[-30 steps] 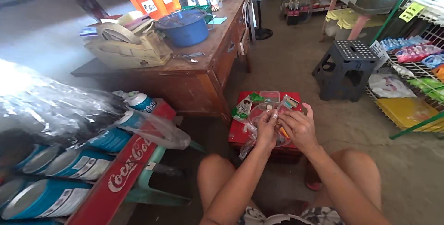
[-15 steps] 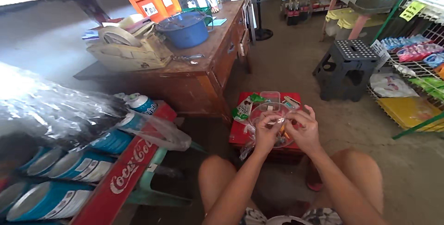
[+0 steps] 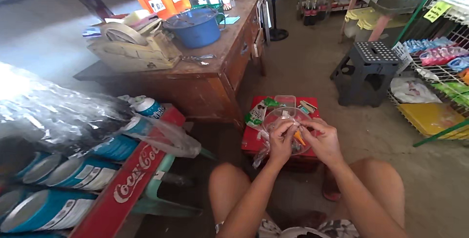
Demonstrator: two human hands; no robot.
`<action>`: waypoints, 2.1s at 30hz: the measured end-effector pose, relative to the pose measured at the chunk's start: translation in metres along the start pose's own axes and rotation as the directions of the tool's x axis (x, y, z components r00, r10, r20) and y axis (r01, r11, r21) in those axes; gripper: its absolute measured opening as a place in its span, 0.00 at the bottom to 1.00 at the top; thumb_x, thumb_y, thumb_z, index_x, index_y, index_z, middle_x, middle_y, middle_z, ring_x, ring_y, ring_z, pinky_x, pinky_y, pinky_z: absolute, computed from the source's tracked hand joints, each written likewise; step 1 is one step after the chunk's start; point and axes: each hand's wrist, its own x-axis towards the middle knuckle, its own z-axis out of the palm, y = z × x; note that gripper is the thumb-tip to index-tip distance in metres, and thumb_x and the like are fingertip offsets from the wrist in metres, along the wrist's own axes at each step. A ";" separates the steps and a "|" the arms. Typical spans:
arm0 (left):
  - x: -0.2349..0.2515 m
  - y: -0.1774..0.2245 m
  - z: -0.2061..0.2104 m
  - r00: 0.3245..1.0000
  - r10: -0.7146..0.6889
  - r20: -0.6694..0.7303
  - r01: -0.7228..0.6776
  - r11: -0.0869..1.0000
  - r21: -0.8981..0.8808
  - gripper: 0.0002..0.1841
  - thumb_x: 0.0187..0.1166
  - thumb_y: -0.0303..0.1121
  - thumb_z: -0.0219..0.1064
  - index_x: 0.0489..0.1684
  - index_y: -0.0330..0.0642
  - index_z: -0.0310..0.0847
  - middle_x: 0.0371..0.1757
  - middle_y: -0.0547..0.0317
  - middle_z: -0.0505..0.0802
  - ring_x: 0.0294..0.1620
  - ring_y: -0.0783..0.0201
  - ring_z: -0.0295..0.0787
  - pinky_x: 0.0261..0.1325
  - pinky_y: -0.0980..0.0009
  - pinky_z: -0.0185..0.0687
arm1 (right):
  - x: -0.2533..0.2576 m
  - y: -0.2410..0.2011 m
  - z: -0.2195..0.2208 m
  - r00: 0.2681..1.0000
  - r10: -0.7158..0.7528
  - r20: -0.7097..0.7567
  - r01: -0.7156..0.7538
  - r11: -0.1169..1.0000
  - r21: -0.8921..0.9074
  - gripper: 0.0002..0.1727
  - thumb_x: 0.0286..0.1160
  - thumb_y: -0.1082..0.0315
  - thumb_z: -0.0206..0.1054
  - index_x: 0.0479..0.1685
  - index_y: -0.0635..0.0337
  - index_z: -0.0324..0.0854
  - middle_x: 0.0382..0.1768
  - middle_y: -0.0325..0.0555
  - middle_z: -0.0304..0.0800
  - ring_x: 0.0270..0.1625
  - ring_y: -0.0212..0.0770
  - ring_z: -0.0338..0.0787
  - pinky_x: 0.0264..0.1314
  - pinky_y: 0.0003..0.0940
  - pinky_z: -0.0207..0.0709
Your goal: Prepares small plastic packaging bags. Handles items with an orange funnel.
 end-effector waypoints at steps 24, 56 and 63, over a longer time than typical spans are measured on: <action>0.009 0.003 -0.002 0.950 -0.293 -0.105 0.289 0.956 -0.057 0.04 0.78 0.21 0.66 0.39 0.30 0.86 0.27 0.67 0.90 0.26 0.80 0.85 0.34 0.82 0.84 | 0.008 0.045 -0.007 0.935 -0.217 0.279 -0.273 0.057 0.960 0.04 0.74 0.53 0.73 0.40 0.36 0.91 0.35 0.22 0.87 0.39 0.24 0.84 0.52 0.26 0.79; 0.004 0.008 -0.014 0.937 -0.258 0.235 0.288 0.952 -0.104 0.13 0.87 0.28 0.52 0.35 0.36 0.82 0.37 0.71 0.83 0.36 0.87 0.75 0.42 0.86 0.71 | 0.066 -0.010 -0.009 0.992 0.058 0.114 -0.084 0.966 0.243 0.06 0.77 0.72 0.68 0.38 0.62 0.91 0.39 0.34 0.91 0.41 0.19 0.87 0.49 0.17 0.83; -0.004 0.001 -0.019 0.905 -0.222 0.363 0.296 0.941 -0.161 0.17 0.91 0.31 0.44 0.42 0.35 0.79 0.39 0.72 0.83 0.41 0.84 0.78 0.51 0.82 0.77 | 0.079 -0.024 -0.013 0.993 -0.007 0.119 -0.020 0.975 0.222 0.05 0.77 0.72 0.69 0.38 0.61 0.91 0.40 0.33 0.90 0.43 0.18 0.87 0.50 0.15 0.82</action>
